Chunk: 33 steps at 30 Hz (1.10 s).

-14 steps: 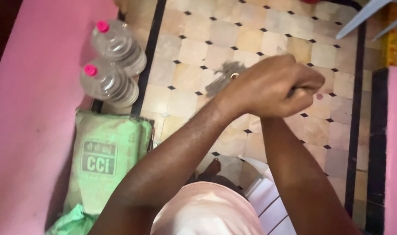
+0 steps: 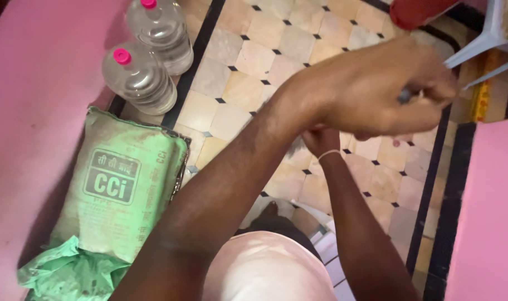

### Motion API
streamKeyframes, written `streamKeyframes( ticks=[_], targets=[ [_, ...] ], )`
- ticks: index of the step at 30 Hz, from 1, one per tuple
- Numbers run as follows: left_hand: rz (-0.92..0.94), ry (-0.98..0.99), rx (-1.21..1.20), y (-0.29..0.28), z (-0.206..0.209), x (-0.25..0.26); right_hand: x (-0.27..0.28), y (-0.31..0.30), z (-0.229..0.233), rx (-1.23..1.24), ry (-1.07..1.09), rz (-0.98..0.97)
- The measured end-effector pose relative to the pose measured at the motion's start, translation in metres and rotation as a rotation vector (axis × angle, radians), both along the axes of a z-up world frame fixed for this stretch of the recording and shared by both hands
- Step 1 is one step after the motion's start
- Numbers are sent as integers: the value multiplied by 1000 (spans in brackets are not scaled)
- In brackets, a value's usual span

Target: The person cleans the floor by hand using a mop, moving furniture aside to reach different areas.

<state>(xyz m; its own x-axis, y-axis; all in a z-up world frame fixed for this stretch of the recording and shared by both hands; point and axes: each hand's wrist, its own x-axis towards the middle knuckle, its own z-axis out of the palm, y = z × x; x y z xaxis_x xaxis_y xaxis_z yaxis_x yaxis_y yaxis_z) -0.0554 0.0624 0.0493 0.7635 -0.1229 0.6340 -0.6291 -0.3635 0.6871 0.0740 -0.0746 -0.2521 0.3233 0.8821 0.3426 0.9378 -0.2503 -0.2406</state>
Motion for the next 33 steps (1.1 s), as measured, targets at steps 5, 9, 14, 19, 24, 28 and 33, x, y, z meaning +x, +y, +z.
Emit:
streamKeyframes(
  ticks=[5,9,14,19,24,28,33],
  targets=[
    [-37,107,-159,-17,28,-3,-27,-29,61,-456,602,-313],
    [118,76,-163,-53,26,13,-12,-48,77,-399,565,-206],
    [317,-107,60,-99,17,47,42,-58,55,-104,470,-52],
    [393,83,93,-146,-17,55,75,-73,31,320,1181,187],
    [497,82,83,-174,-56,59,77,-97,41,519,1721,393],
    [511,153,77,-176,-66,34,53,-95,55,544,1859,483],
    [536,163,89,-165,-41,-10,4,-76,61,720,2043,531]
  ],
)
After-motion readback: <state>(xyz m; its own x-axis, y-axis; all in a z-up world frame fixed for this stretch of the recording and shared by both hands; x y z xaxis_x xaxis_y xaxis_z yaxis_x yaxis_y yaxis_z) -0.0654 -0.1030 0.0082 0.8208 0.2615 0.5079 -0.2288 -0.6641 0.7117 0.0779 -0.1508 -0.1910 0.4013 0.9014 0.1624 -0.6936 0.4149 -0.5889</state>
